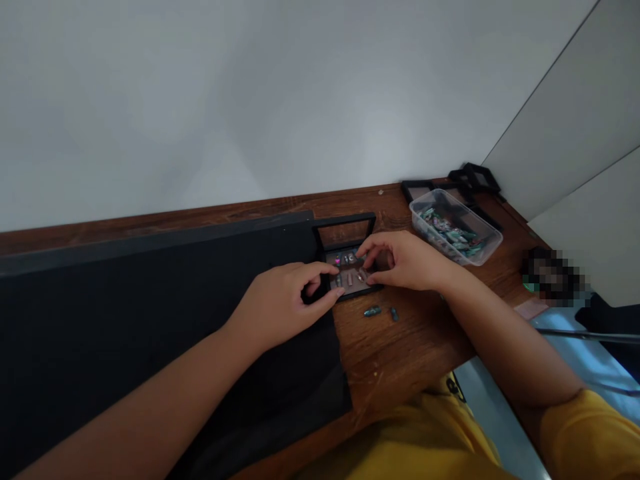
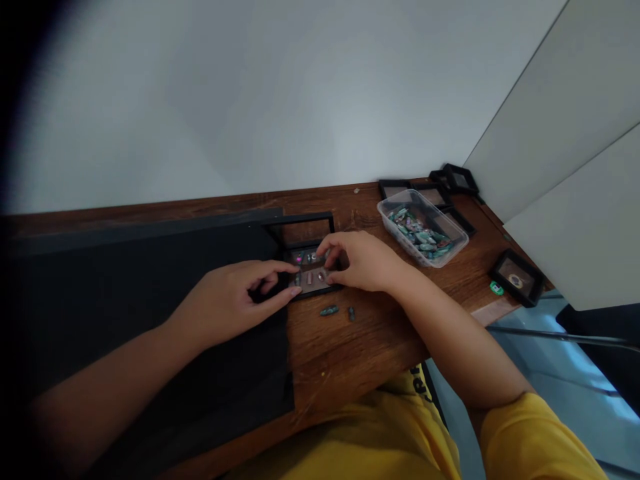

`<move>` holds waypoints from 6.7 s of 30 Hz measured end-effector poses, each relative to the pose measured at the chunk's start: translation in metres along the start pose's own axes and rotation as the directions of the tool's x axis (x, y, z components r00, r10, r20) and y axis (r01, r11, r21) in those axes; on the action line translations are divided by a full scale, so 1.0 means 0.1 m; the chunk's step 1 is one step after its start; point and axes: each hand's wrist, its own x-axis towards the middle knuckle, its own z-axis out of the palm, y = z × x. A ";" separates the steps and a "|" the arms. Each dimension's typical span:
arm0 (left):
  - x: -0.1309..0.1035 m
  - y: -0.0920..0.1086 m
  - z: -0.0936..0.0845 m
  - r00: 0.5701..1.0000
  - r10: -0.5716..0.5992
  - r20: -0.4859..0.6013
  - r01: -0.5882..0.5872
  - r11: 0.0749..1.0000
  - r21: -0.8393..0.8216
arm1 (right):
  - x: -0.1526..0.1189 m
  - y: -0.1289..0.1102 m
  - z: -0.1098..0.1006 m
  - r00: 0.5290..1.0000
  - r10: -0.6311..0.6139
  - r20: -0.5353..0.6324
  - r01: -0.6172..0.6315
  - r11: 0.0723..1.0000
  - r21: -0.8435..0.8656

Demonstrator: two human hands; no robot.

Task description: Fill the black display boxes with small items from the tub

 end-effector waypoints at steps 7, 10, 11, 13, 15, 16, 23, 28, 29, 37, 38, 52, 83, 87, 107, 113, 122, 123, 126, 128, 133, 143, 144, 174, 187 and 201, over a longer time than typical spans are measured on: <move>0.00 -0.01 0.01 1.000 0.017 -0.019 -0.017 1.000 0.014 | -0.01 -0.04 0.03 1.000 -0.028 -0.013 0.028 0.999 -0.021; 0.00 -0.01 0.01 0.999 0.022 -0.024 -0.022 1.000 0.015 | -0.04 -0.06 -0.01 0.999 -0.033 -0.040 0.031 0.999 -0.031; 0.00 -0.01 0.01 1.000 0.021 -0.023 -0.021 1.000 0.014 | -0.05 -0.07 -0.03 0.998 -0.040 -0.050 0.039 0.999 -0.023; 0.00 -0.01 0.01 1.000 0.013 -0.020 -0.012 1.000 0.014 | -0.10 -0.09 -0.10 0.998 -0.057 -0.024 0.057 0.998 0.014; 0.00 -0.01 0.01 1.000 0.003 -0.016 -0.003 1.000 0.015 | -0.14 -0.12 -0.15 0.994 -0.059 0.096 0.055 0.998 0.041; 0.00 -0.01 0.00 1.000 -0.001 -0.014 0.001 1.000 0.013 | -0.16 -0.13 -0.17 0.985 -0.048 0.168 0.043 0.999 0.031; -0.01 -0.01 0.00 1.000 -0.026 -0.004 0.026 1.000 -0.003 | -0.16 -0.30 -0.03 0.940 0.084 0.331 0.008 0.964 -0.265; 0.00 -0.02 0.01 1.000 -0.018 -0.007 0.018 1.000 -0.007 | -0.17 -0.36 0.00 0.926 0.105 0.362 0.021 0.945 -0.327; 0.00 -0.02 0.01 1.000 -0.018 -0.006 0.017 1.000 -0.007 | -0.18 -0.36 0.00 0.924 0.098 0.370 0.032 0.944 -0.330; 0.00 -0.02 0.01 0.999 -0.050 0.019 0.051 0.998 -0.024 | -0.20 -0.27 -0.04 0.963 -0.112 0.247 0.165 0.964 -0.209; 0.00 -0.02 0.01 0.998 -0.051 0.022 0.052 0.998 -0.026 | -0.19 -0.24 -0.06 0.971 -0.149 0.184 0.181 0.968 -0.171; 0.01 -0.01 0.01 0.997 -0.064 0.034 0.065 0.997 -0.035 | -0.02 0.03 -0.04 0.990 -0.141 -0.017 0.134 0.968 -0.213; 0.02 0.00 -0.01 0.998 -0.054 0.036 0.056 0.998 -0.041 | -0.19 -0.11 -0.20 0.988 -0.025 0.153 0.071 0.951 -0.301; 0.02 0.00 -0.01 0.998 -0.055 0.038 0.056 0.998 -0.032 | -0.19 -0.11 -0.21 0.986 0.008 0.167 0.042 0.954 -0.296; 0.02 -0.01 -0.01 0.998 -0.046 0.039 0.048 0.998 -0.043 | -0.15 -0.02 -0.19 0.991 -0.122 -0.055 0.123 0.992 0.024; 0.03 -0.02 0.00 0.999 -0.037 0.031 0.038 0.999 -0.035 | -0.03 0.05 -0.03 0.974 -0.209 -0.087 0.205 0.978 -0.047; 0.03 -0.01 0.00 0.999 -0.029 0.028 0.030 0.999 -0.036 | -0.07 0.00 -0.08 0.983 -0.166 0.071 0.177 0.969 -0.174; 0.03 -0.01 0.00 0.999 -0.027 0.029 0.028 0.999 -0.036 | -0.08 -0.01 -0.09 0.986 -0.151 0.075 0.162 0.971 -0.174; 0.03 -0.01 0.00 0.999 -0.027 0.036 0.028 0.999 -0.033 | -0.09 -0.03 -0.09 0.990 -0.111 0.086 0.125 0.975 -0.185; 0.03 -0.01 -0.01 0.999 -0.031 0.039 0.033 0.999 -0.032 | -0.09 -0.03 -0.08 0.992 -0.089 0.092 0.107 0.971 -0.213; 0.03 -0.01 0.00 0.999 -0.042 0.034 0.044 0.998 -0.052 | -0.09 -0.05 -0.05 0.993 -0.064 0.096 0.088 0.959 -0.268; 0.03 -0.02 0.00 0.998 -0.051 0.041 0.054 0.997 -0.063 | -0.10 -0.05 -0.10 0.988 -0.157 0.006 0.156 0.969 -0.194; 0.02 -0.02 0.00 0.998 -0.052 0.041 0.055 0.996 -0.065 | -0.10 -0.03 -0.10 0.986 -0.169 0.000 0.166 0.967 -0.194; 0.02 -0.05 0.01 0.998 -0.049 0.047 0.052 0.997 -0.055 | -0.21 -0.13 -0.18 0.995 -0.077 0.065 0.094 0.939 -0.330; 0.03 -0.01 -0.01 0.996 -0.073 0.052 0.076 0.995 -0.071 | -0.14 -0.22 0.02 0.989 -0.074 0.131 0.118 0.921 -0.372; 0.03 -0.04 0.01 0.998 -0.044 0.036 0.046 0.997 -0.064 | -0.14 -0.21 0.05 0.983 -0.131 0.128 0.167 0.924 -0.344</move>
